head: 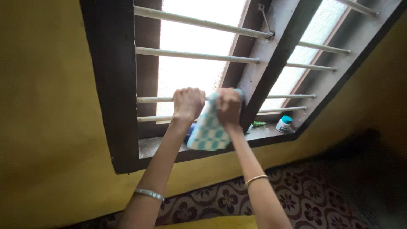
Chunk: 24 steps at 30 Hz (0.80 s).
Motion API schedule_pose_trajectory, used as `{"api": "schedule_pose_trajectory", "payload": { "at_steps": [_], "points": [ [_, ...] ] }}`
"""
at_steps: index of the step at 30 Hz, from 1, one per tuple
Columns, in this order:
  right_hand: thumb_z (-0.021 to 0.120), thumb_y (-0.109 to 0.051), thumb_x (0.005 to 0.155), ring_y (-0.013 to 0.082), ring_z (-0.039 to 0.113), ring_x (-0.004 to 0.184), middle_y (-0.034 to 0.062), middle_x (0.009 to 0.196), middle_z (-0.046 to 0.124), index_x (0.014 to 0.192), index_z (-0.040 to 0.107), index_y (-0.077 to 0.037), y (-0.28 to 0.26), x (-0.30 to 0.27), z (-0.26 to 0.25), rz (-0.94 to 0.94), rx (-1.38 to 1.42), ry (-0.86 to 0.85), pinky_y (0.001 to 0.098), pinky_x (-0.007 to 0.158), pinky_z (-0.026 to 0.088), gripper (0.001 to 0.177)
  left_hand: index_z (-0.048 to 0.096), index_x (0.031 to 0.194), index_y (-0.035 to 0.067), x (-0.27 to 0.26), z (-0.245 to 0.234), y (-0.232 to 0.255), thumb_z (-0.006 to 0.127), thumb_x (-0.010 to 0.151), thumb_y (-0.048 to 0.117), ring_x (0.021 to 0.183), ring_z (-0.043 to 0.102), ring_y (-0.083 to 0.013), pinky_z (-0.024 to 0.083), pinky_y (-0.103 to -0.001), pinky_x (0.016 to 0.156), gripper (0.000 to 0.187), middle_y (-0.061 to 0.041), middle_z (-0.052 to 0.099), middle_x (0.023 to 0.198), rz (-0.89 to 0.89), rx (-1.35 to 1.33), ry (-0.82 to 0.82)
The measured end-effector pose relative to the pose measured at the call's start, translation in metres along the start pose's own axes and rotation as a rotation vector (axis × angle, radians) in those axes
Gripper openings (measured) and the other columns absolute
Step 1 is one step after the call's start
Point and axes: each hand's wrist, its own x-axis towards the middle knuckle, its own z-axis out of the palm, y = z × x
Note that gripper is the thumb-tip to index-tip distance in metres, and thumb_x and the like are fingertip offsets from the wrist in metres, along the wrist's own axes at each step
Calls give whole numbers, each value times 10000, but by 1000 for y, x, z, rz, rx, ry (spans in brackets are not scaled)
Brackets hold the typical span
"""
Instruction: The person wipes the horizontal metal bars of a window with a patterned cloth. They repeatedly rub the bars back and forth, adjusting the cloth as needed, while a blue case and a small container remain on the windowsill.
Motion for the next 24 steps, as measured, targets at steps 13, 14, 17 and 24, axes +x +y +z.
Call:
{"api": "schedule_pose_trajectory", "payload": {
  "at_steps": [13,14,17,24],
  "points": [
    [357,-129,1055,331,503,819,157,786,494,818,518,-25,7,-5,13,-100,-18,210,459,856,409,304,618,480,169,-20,3,1,574,983,232,319,468,-145,436,-325,487,509,-23,532,382,105,-15,631],
    [360,-136,1061,333,508,809,157,787,506,827,532,-21,7,-5,12,-118,-20,222,459,841,409,312,620,480,171,-19,3,1,570,987,235,313,461,-139,434,-325,484,513,-19,528,377,105,-8,615],
    [384,-176,1053,339,529,739,158,736,539,781,572,-18,6,-2,11,-114,-39,217,463,787,422,366,617,468,177,-18,4,-1,560,1001,237,298,451,-125,423,-330,453,539,-4,515,359,106,-20,509],
    [410,-365,943,359,627,569,242,603,639,585,647,-41,11,30,-18,229,-45,-429,446,682,518,538,589,497,203,-16,4,-1,464,1067,257,333,408,-102,396,-322,447,587,17,478,391,60,-38,262]
  ]
}}
